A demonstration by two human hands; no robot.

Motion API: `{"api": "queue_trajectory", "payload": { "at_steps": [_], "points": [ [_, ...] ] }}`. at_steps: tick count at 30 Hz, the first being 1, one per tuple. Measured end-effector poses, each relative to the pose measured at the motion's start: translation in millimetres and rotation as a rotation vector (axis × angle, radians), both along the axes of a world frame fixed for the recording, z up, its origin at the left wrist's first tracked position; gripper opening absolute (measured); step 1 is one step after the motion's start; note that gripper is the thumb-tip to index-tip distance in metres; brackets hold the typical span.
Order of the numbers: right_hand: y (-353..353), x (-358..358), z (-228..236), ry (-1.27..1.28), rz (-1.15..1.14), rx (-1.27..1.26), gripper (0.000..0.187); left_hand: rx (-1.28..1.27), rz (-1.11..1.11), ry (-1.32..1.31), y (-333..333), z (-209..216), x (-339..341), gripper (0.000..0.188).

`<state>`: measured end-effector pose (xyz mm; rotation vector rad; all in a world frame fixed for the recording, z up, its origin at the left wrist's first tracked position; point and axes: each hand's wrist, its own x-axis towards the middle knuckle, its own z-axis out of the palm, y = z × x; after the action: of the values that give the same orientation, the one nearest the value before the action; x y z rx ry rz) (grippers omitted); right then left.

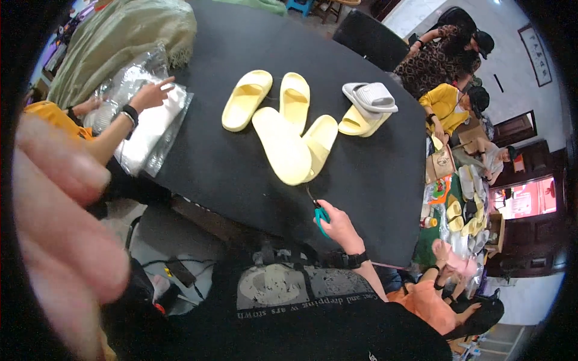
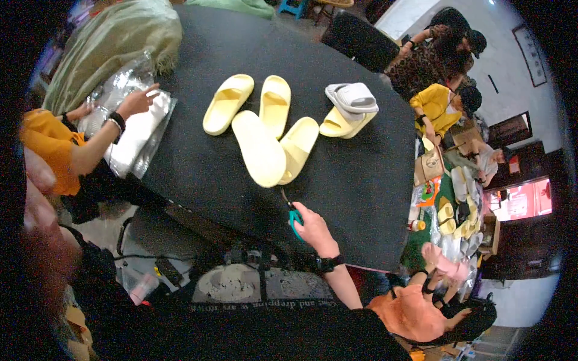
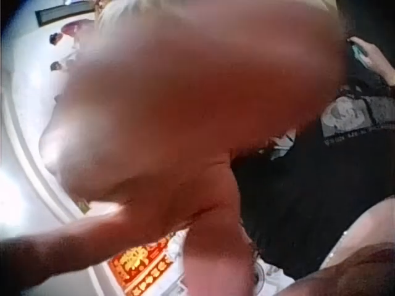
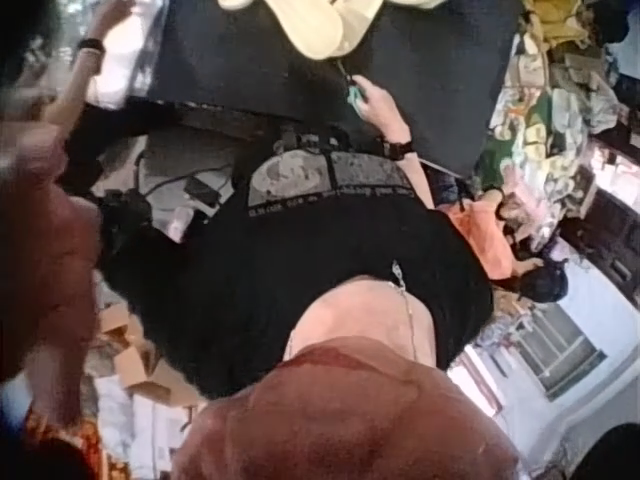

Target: Trim and organize finished foam slippers at a quality control station.

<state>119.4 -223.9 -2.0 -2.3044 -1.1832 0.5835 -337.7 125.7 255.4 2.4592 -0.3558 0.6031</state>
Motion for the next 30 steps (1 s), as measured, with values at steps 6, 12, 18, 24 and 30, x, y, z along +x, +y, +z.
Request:
{"api": "queue_trajectory", "payload": {
  "at_steps": [6,12,18,24,30],
  "points": [
    [-20.1,20.1,-2.3,0.105,-0.114,0.108,0.044,-0.090,0.080,-0.140,-4.3,-24.1,59.1,0.056],
    [-37.5,29.8,-8.0,0.160,-0.157,0.085,0.046,-0.063,0.166,-0.306,3.2,-15.1,127.6,0.050],
    [-35.9,44.9,-21.1,0.201,-0.200,0.086,0.049,-0.146,0.227,-0.335,-19.9,-5.6,193.5,0.045],
    [-26.0,66.2,-27.3,0.282,-0.310,0.216,0.049,-0.421,0.148,-0.193,-73.4,-18.1,359.9,0.036],
    [-9.9,58.4,-39.0,0.503,-0.397,0.230,0.048,-0.036,0.417,0.334,-121.7,-216.0,411.9,0.086]
  ]
}}
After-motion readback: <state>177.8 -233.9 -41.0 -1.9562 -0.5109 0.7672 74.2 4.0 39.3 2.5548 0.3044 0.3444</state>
